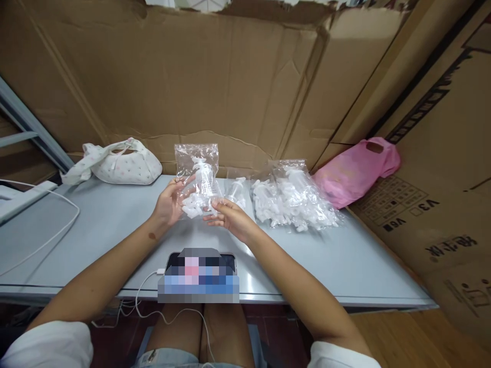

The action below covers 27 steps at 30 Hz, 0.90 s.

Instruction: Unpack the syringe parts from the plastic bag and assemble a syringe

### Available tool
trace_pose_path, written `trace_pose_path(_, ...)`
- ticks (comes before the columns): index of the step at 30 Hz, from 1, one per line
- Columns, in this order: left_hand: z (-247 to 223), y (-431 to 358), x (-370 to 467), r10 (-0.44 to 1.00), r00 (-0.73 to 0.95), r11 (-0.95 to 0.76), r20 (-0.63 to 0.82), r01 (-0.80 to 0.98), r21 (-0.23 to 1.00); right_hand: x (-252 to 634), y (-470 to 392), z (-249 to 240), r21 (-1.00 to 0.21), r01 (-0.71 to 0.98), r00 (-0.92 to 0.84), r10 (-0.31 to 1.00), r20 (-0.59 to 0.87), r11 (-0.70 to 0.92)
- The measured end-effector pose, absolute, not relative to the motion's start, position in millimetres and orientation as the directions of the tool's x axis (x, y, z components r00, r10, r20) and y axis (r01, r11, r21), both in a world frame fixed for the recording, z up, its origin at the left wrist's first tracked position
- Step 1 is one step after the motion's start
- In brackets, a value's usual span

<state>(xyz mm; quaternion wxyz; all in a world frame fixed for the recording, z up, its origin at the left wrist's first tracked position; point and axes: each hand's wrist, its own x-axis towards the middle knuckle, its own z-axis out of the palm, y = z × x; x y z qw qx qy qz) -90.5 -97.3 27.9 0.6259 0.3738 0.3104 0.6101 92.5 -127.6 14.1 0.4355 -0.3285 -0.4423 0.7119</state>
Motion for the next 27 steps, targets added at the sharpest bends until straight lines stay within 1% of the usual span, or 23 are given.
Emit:
trace_pose_path(2,30.3,-98.7,-94.2,0.992,0.086,-0.041,0.096,-0.498,0.866,93.7,-120.1,17.4,-0.907,-0.360,-0.359,0.930,-0.082,-0.219)
trace_pose_path(5,35.4,-100.5,-99.5,0.985,0.116,-0.057,0.124,-0.465,0.884,105.1,-110.3,19.0,-0.907,-0.390,-0.236,0.969,-0.068,-0.158)
trace_pose_path(7,38.1,-100.2,-103.4,0.986,0.098,-0.078,0.138,-0.458,0.886,116.5,-106.6,16.2,-0.929,-0.356,-0.156,0.987,-0.048,-0.101)
trace_pose_path(10,38.9,-97.0,-108.7,0.985,0.032,-0.139,0.170,-0.432,0.891,131.3,-104.9,8.5,-0.964,-0.262,-0.070,0.997,-0.019,-0.037)
trace_pose_path(13,36.0,-93.2,-111.0,0.976,-0.041,-0.212,0.213,-0.385,0.898,137.0,-105.9,2.1,-0.974,-0.218,-0.006,0.998,-0.065,-0.065)
trace_pose_path(15,32.6,-92.3,-109.7,0.970,-0.069,-0.244,0.235,-0.351,0.904,136.1,-107.7,0.7,-0.979,-0.197,-0.006,0.998,-0.058,-0.058)
trace_pose_path(17,28.4,-93.0,-106.3,0.967,-0.074,-0.254,0.243,-0.315,0.915,133.3,-110.8,1.5,-0.983,-0.185,-0.040,0.999,0.007,-0.001)
trace_pose_path(19,23.9,-94.5,-101.5,0.967,-0.068,-0.255,0.246,-0.277,0.926,129.8,-114.9,3.7,-0.973,-0.227,-0.090,0.994,0.060,0.038)
trace_pose_path(20,21.6,-95.1,-99.1,0.968,-0.060,-0.253,0.245,-0.255,0.933,127.9,-117.0,4.9,-0.962,-0.270,-0.113,0.991,0.064,0.032)
trace_pose_path(23,15.0,-94.6,-94.7,0.969,-0.021,-0.246,0.246,-0.167,0.955,123.1,-121.1,7.1,-0.921,-0.386,-0.157,0.988,0.016,-0.046)
trace_pose_path(25,11.6,-91.5,-96.0,0.968,-0.015,-0.252,0.251,-0.096,0.963,121.2,-121.1,6.8,-0.910,-0.406,-0.147,0.989,-0.029,-0.087)
trace_pose_path(27,9.3,-87.2,-101.1,0.957,-0.049,-0.288,0.287,-0.011,0.958,120.4,-119.7,5.5,-0.909,-0.402,-0.123,0.990,-0.063,-0.108)
